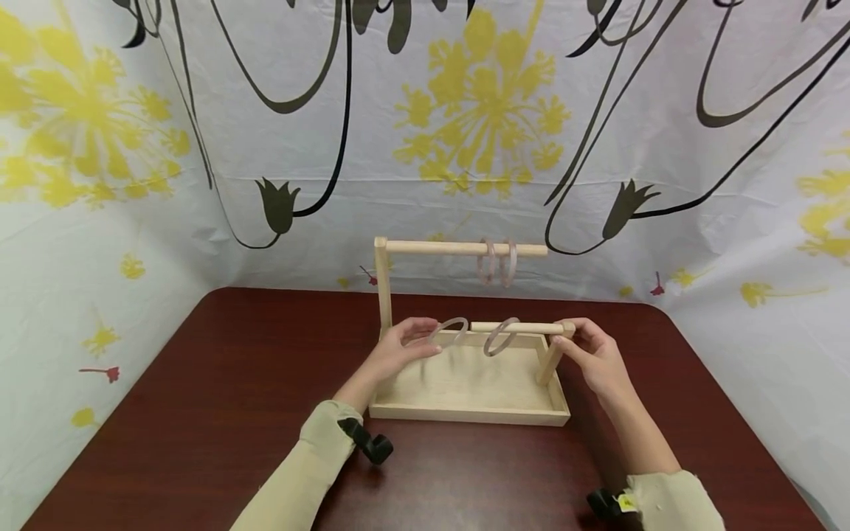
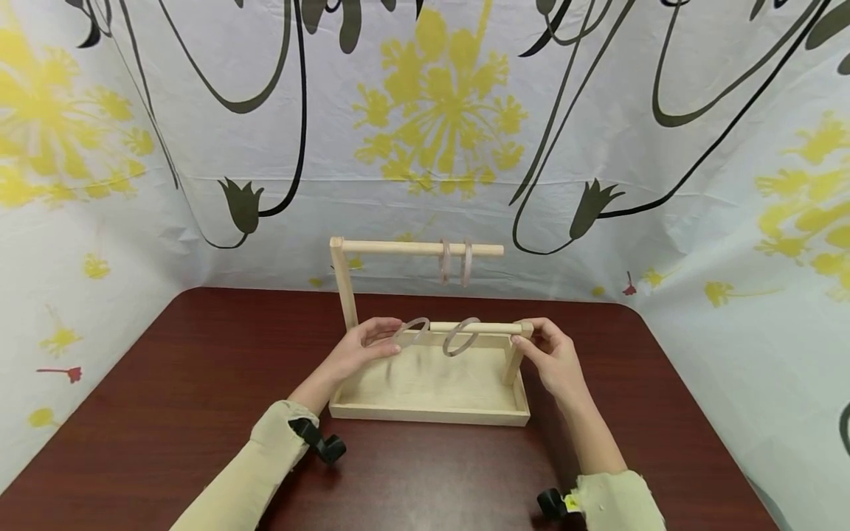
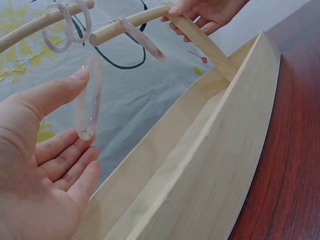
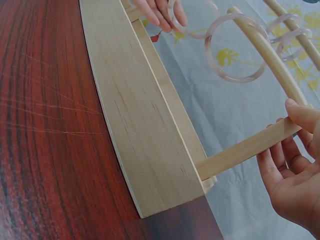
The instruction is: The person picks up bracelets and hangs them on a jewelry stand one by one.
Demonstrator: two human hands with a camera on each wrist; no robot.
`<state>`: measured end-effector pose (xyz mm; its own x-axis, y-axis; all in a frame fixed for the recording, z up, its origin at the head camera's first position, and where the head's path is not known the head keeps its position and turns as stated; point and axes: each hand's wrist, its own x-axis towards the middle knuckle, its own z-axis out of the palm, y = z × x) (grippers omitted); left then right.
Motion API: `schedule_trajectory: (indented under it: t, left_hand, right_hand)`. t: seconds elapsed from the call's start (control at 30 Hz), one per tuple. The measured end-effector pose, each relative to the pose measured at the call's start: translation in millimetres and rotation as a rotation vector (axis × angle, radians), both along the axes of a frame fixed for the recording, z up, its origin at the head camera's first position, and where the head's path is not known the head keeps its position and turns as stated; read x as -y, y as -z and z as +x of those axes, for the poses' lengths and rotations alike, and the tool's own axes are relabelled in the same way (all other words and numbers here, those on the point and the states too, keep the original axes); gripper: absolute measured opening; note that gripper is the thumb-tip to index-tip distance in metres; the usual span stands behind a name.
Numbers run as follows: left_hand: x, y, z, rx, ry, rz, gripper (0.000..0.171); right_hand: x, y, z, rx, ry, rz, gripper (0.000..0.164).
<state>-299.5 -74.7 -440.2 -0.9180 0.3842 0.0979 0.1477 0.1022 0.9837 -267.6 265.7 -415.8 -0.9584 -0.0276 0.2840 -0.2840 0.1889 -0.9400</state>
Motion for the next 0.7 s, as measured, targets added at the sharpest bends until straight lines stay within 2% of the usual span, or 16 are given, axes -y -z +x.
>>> schedule_trajectory:
  t: [0.23, 0.37, 0.7]
  left_hand:
    - [-2.8, -3.1, -2.1, 0.001, -0.007, 0.014, 0.052]
    - [-4.6, -4.7, -2.1, 0.003, 0.01, 0.036, 0.053]
    - [-10.4, -9.7, 1.8, -0.003, 0.026, 0.084, 0.054]
  right_hand:
    - [-0.9, -0.6, 0.0, 0.009, 0.007, 0.012, 0.015]
    - [-0.7, -0.8, -0.4, 0.009, 0.003, 0.004, 0.014]
    - [-0.9, 0.6, -0.1, 0.002, -0.006, -0.006, 0.013]
